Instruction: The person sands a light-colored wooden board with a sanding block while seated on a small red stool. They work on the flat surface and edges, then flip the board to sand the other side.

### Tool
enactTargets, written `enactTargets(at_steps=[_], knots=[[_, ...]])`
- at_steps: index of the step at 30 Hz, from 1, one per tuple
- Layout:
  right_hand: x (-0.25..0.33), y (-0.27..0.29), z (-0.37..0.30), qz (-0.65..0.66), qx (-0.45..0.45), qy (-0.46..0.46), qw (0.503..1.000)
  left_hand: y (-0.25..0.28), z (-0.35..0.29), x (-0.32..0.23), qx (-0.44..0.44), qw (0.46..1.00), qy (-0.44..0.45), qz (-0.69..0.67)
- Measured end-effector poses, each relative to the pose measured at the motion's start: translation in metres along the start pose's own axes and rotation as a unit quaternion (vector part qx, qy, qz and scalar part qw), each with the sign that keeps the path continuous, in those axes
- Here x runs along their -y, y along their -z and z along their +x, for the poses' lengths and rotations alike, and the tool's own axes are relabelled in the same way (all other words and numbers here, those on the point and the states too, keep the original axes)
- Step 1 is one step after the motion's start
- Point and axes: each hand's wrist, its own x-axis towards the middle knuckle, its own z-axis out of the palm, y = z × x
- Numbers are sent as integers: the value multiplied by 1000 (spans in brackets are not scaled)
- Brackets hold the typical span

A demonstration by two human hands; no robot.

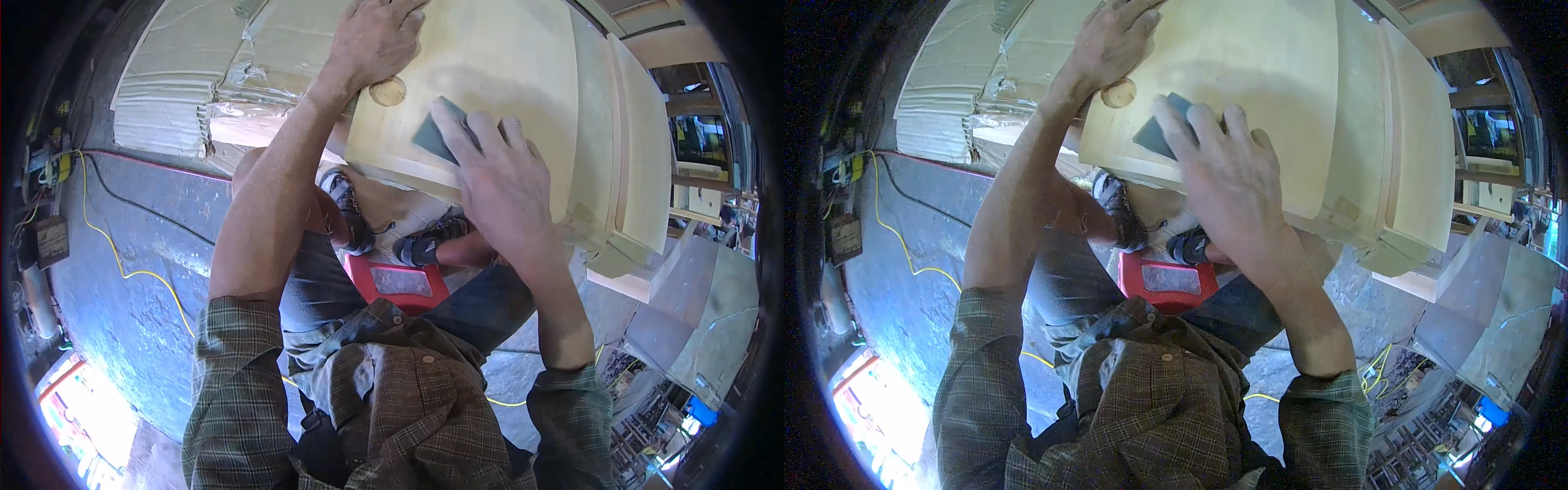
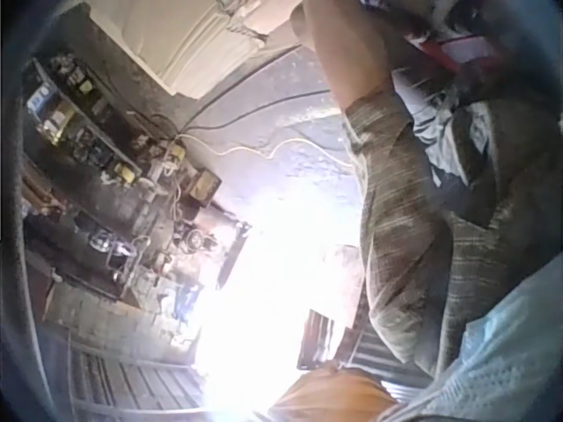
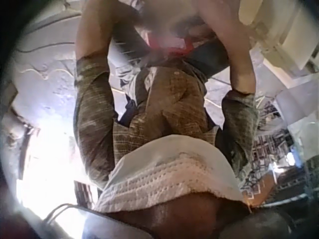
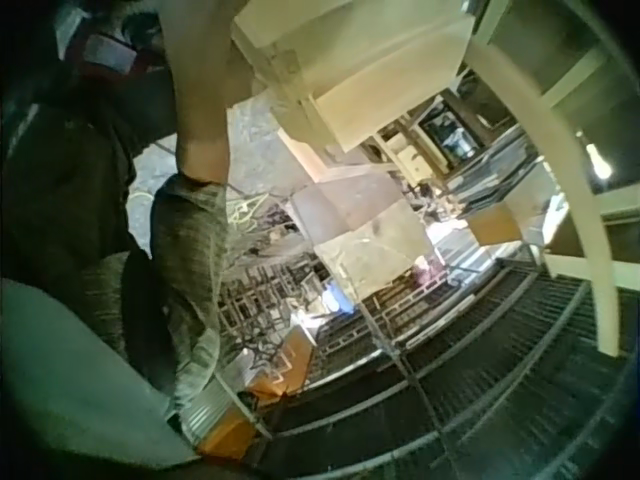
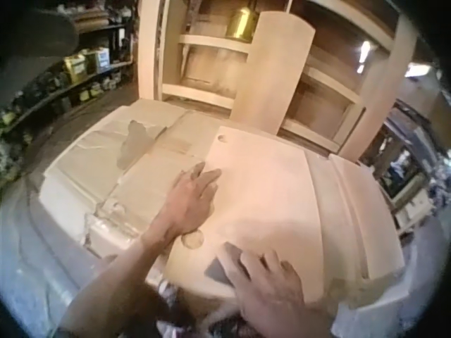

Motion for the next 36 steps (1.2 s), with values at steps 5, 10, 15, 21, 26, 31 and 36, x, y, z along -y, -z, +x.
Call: enactTargets(at_steps=[5,10,15,21,26,31,36], knots=[[11,-8,19,-47,-33,-10,998,3,0,-4,2,1000,10,-5],[10,-22,24,14,-74,-27,997,2,-1,-1,-6,999,24,-27],[16,-30,14,1,-109,-41,993,0,-3,-5,-6,999,41,-4],[-14,-49,62,7,-164,-47,985,4,-3,-3,-11,999,29,-8],[-8,-47,20,46,-134,-55,988,2,-3,-5,-7,1000,27,-8],[-24,-47,59,12,-142,-64,988,6,-2,-4,-6,1000,22,-1],[-7,-46,18,48,-143,-72,986,-1,-2,0,-3,1000,-7,26]])
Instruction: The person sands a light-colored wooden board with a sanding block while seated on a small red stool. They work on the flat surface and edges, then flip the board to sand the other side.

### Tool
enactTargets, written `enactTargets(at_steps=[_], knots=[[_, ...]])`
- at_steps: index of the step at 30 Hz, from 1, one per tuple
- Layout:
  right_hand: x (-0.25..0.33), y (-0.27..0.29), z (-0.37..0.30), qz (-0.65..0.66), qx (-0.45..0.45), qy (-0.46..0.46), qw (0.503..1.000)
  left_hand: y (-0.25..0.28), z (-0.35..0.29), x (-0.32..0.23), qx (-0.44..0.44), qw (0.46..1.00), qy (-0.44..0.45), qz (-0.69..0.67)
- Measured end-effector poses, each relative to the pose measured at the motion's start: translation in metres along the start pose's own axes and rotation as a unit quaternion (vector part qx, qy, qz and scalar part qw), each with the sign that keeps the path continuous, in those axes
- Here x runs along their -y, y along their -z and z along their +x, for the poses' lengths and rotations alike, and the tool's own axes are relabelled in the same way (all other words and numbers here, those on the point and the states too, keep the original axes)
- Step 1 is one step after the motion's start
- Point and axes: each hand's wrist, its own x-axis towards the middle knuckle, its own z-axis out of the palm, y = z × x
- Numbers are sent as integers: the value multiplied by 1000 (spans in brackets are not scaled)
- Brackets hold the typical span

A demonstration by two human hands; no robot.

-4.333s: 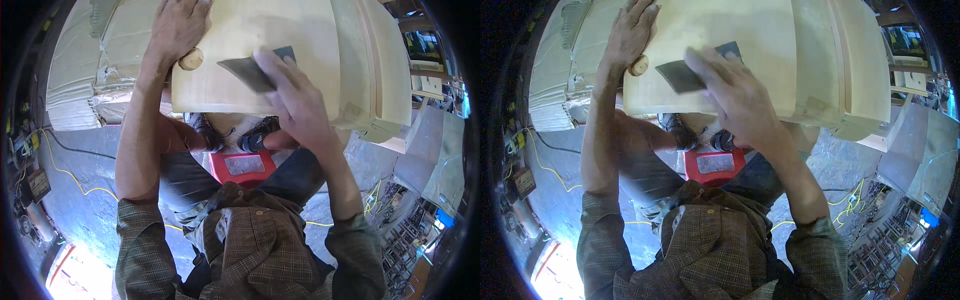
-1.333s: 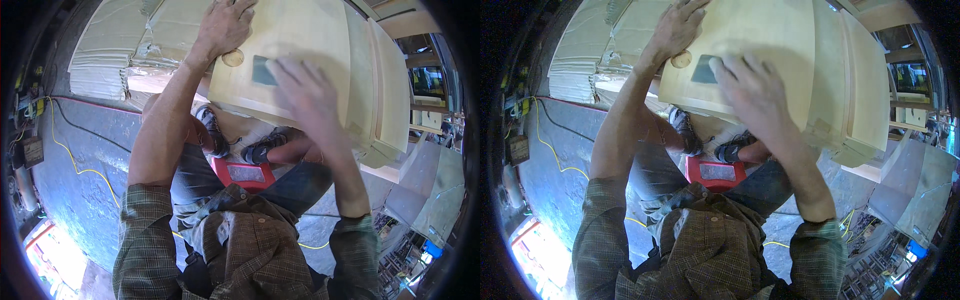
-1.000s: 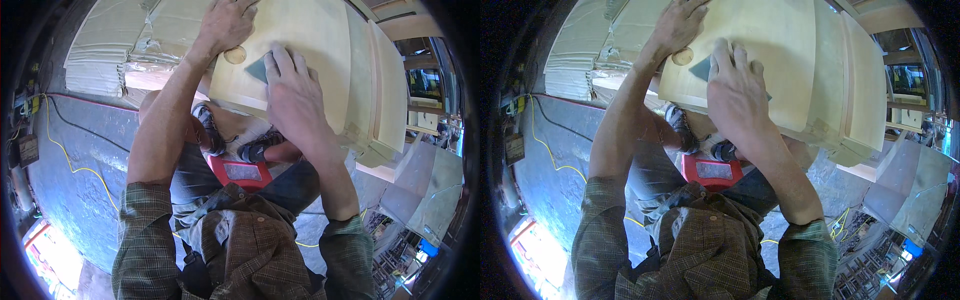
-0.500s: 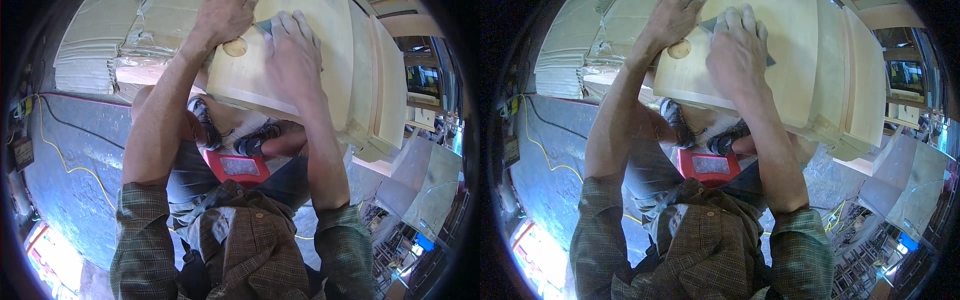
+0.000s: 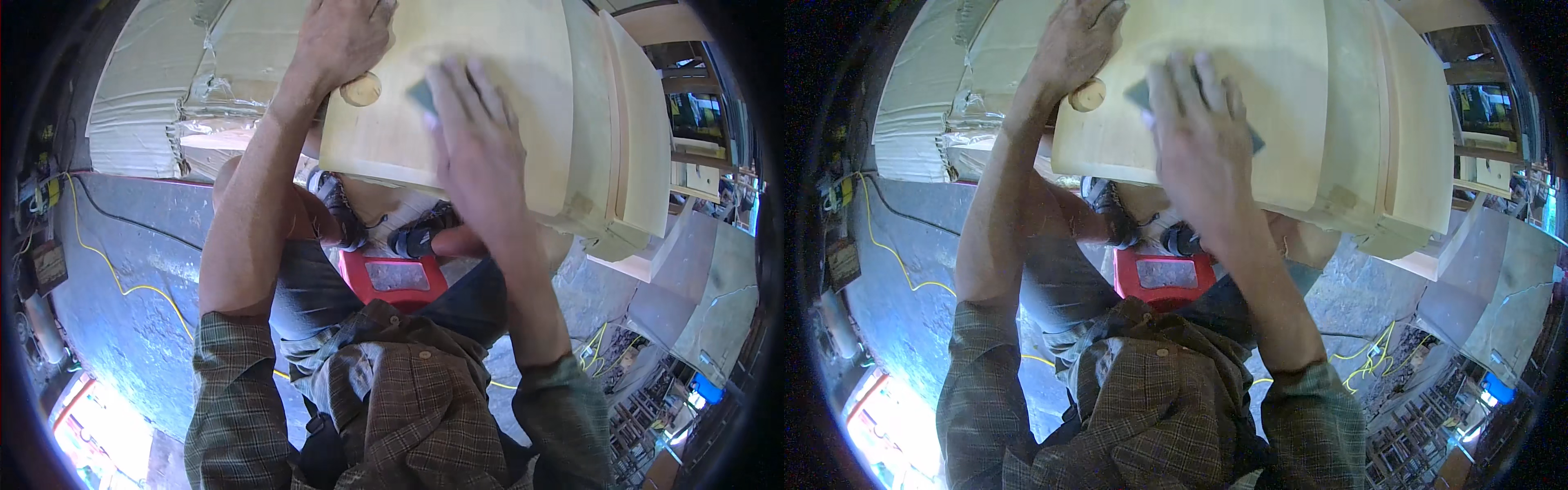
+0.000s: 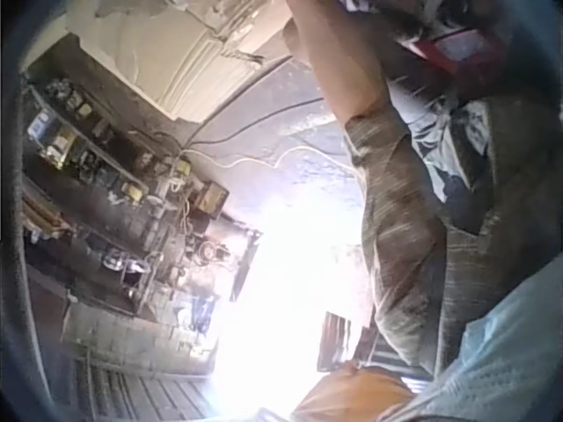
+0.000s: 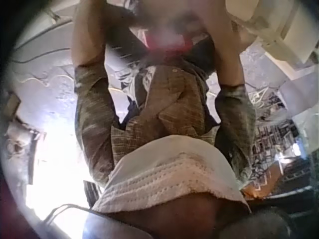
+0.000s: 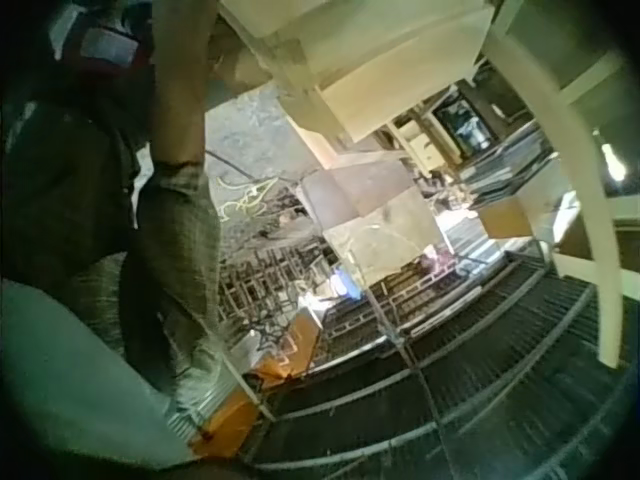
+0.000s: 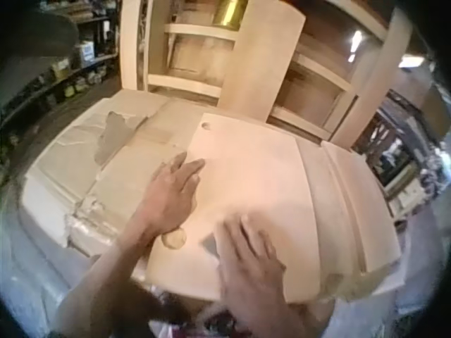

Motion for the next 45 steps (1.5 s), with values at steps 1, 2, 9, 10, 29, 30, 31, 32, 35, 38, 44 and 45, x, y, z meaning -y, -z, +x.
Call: enactTargets(at_steps=[1,2,9,10,29,30,31,32,35,38,44,45], knots=[[4,2,-7,-1,4,-1,1000,0,0,1,2,1000,-18,8],[-1,1,-1,-10,0,12,1000,0,3,-2,1,1000,-6,2],[-23,-15,48,-27,11,23,999,7,-2,-2,20,999,34,-11],[-22,-15,35,-20,-50,57,997,7,0,-3,28,999,34,-2],[-19,-24,34,4,-87,45,995,2,2,-1,7,998,38,-48],[-22,-30,50,-2,-82,33,996,5,1,2,7,998,37,-45],[-22,-32,59,-8,-76,21,997,7,0,4,7,998,35,-42],[-17,-31,54,11,-76,28,997,8,-4,9,3,999,28,-27],[-7,-14,20,34,-71,39,996,0,-2,7,-6,1000,14,-20],[-5,-8,8,15,-70,41,997,1,1,-2,3,998,22,-52],[-23,-26,52,-2,-44,26,999,2,-3,12,-9,1000,17,-21],[-20,-23,39,22,-70,40,997,1,-3,11,-12,1000,9,-11]])
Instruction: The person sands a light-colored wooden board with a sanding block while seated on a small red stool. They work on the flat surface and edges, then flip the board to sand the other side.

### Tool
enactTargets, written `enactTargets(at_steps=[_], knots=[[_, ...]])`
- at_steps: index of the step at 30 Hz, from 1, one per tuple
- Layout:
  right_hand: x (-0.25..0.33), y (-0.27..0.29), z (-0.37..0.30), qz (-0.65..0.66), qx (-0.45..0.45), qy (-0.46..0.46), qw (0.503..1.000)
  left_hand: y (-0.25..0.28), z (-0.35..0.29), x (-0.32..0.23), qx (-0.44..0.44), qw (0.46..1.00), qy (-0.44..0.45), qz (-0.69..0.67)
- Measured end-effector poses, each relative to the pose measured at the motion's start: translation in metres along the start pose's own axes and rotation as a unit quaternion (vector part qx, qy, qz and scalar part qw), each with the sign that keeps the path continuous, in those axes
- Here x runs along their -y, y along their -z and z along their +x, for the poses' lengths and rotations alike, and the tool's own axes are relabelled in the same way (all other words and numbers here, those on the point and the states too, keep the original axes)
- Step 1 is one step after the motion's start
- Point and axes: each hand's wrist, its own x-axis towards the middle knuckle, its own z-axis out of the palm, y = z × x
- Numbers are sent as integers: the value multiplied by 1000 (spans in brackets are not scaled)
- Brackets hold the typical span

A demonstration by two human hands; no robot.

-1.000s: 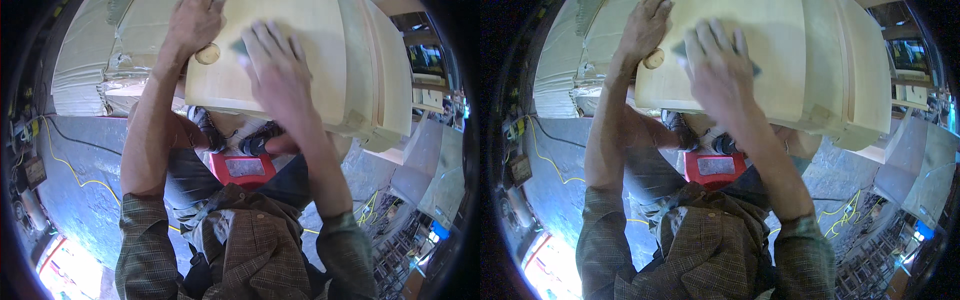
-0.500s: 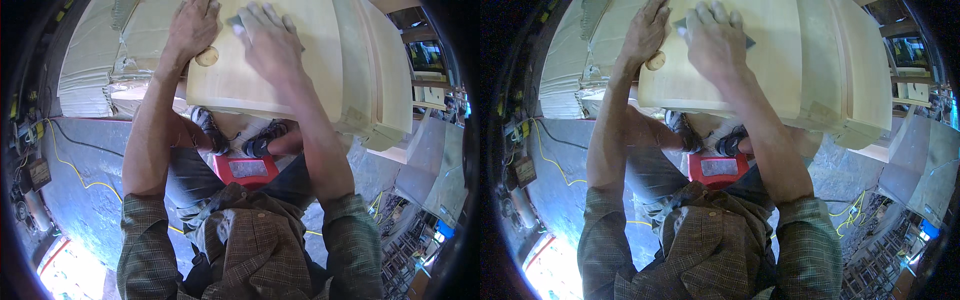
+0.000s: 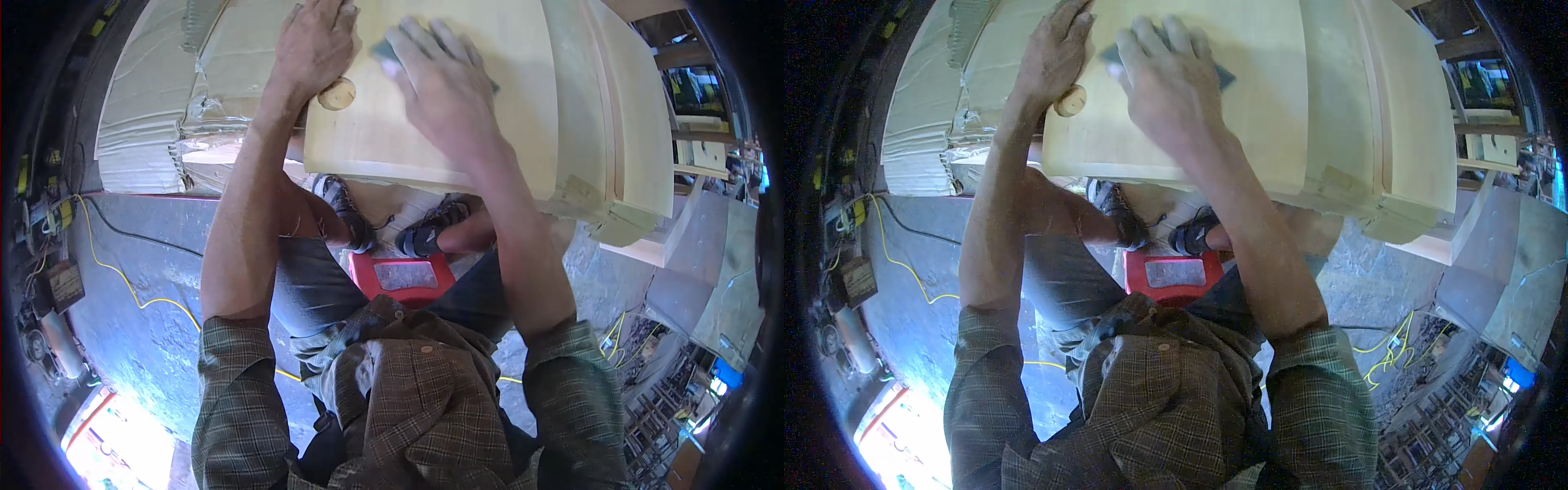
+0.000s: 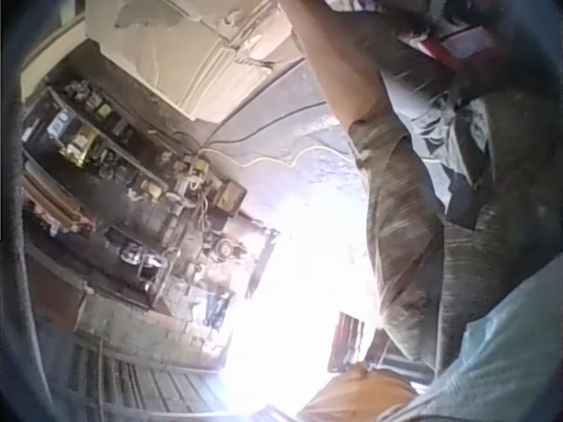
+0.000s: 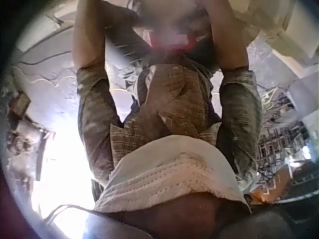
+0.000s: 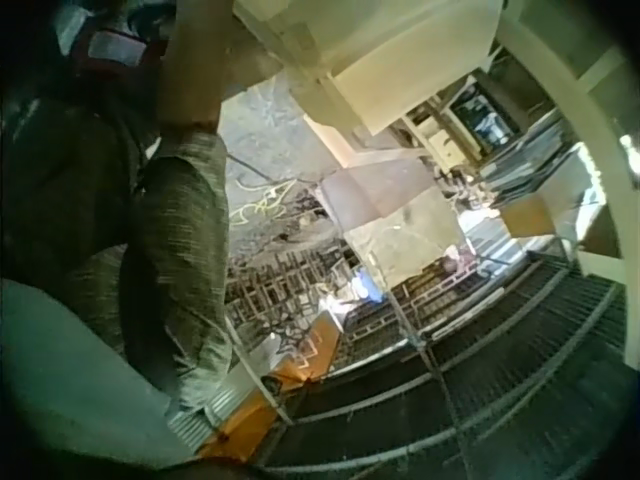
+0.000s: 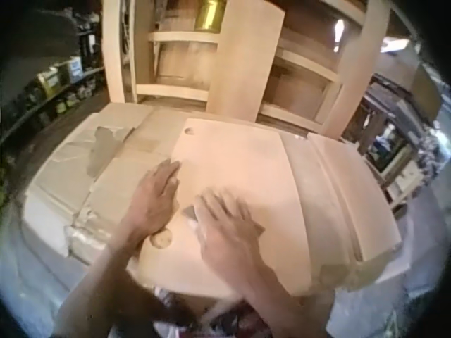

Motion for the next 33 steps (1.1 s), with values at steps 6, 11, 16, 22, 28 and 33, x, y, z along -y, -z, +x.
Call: enactTargets(at_steps=[6,11,16,22,28,33], knots=[[-7,14,14,24,14,-1,1000,2,5,-7,9,998,13,-53],[-6,8,-6,12,40,-14,999,3,5,-3,-1,1000,20,-22],[8,42,-41,4,74,-6,997,5,5,-15,10,999,29,-29],[-16,21,-12,4,44,-7,999,4,1,-5,15,999,35,-14],[-10,44,-37,-8,73,13,997,3,4,-10,9,1000,17,-20],[-27,13,-15,-25,23,1,999,3,-1,-2,16,1000,-2,5]])
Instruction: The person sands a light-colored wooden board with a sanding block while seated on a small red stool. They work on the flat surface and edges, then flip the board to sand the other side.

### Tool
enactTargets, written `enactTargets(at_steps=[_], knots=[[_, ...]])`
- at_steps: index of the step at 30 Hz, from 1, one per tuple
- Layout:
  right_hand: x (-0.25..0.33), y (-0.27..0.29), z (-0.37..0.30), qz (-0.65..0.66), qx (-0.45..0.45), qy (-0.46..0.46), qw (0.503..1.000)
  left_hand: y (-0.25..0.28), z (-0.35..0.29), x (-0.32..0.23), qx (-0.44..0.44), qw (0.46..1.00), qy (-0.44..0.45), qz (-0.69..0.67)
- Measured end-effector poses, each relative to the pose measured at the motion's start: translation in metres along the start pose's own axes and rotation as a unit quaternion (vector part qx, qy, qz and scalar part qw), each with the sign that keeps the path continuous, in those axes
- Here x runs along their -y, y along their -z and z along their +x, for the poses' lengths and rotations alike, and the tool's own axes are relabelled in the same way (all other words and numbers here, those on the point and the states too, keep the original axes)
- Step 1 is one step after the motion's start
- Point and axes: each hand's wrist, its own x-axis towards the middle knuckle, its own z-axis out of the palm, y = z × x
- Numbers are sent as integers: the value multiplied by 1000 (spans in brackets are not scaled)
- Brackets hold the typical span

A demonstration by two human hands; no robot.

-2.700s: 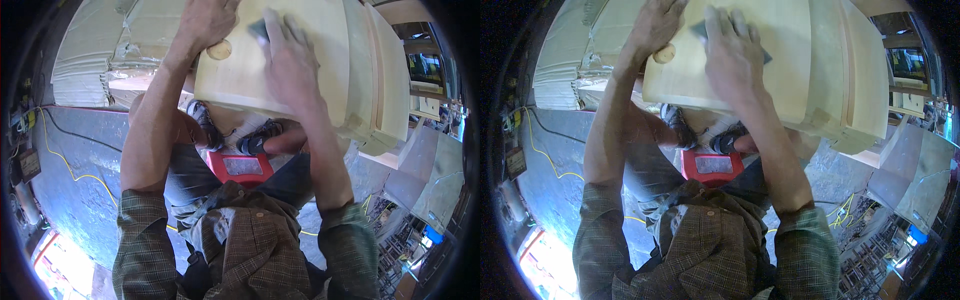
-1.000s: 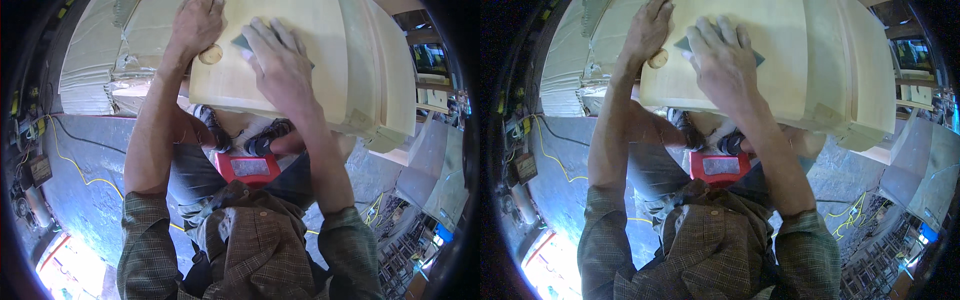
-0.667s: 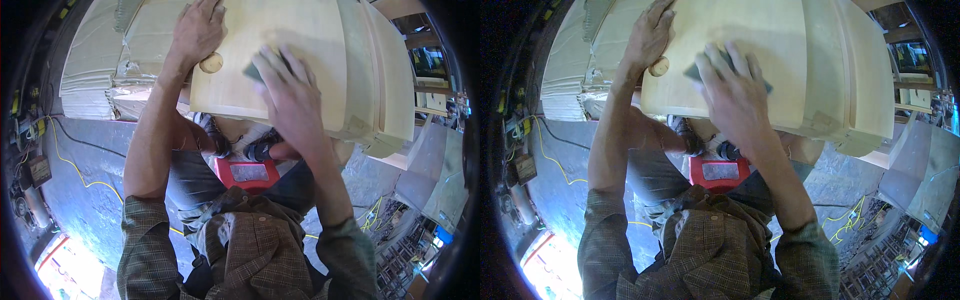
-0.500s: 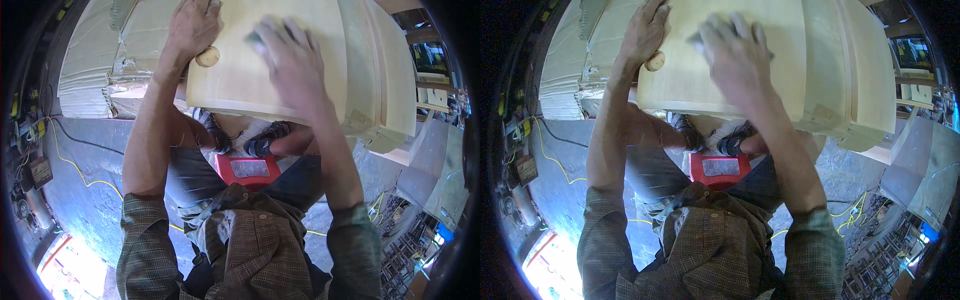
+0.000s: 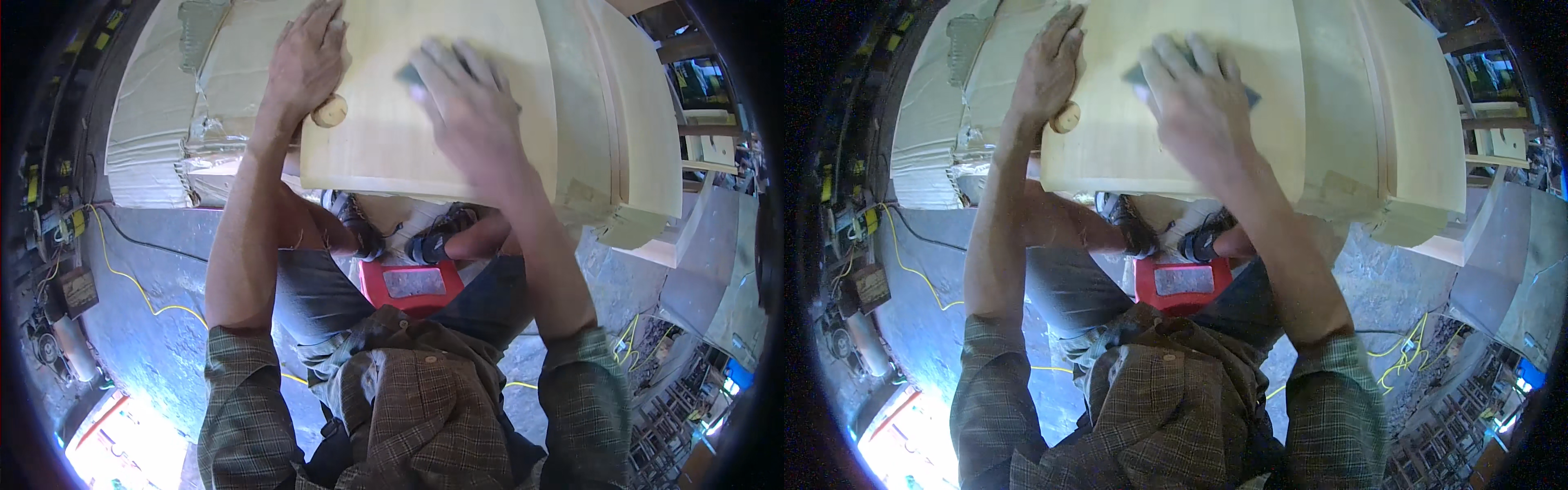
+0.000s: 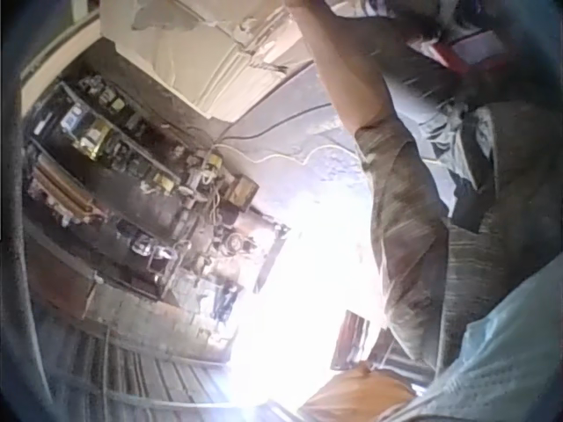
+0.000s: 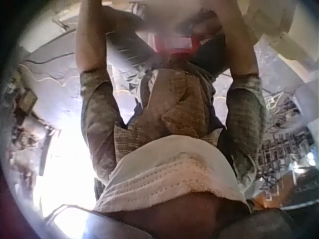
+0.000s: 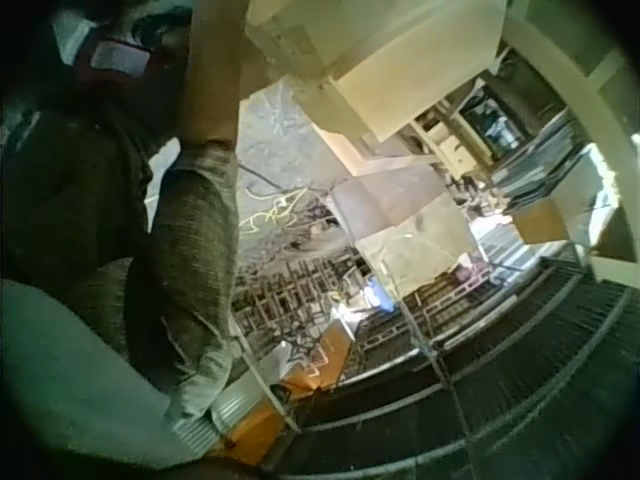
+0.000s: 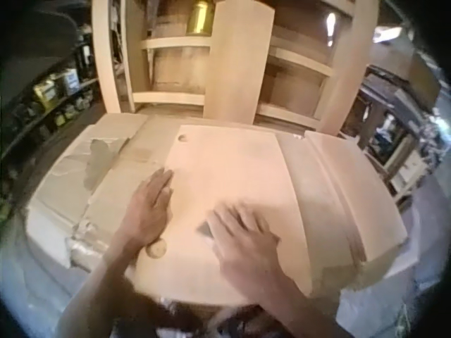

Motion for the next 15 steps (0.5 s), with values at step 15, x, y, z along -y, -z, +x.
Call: enactTargets(at_steps=[15], knots=[[-20,37,-37,15,34,36,999,6,7,-15,20,999,42,-26]])
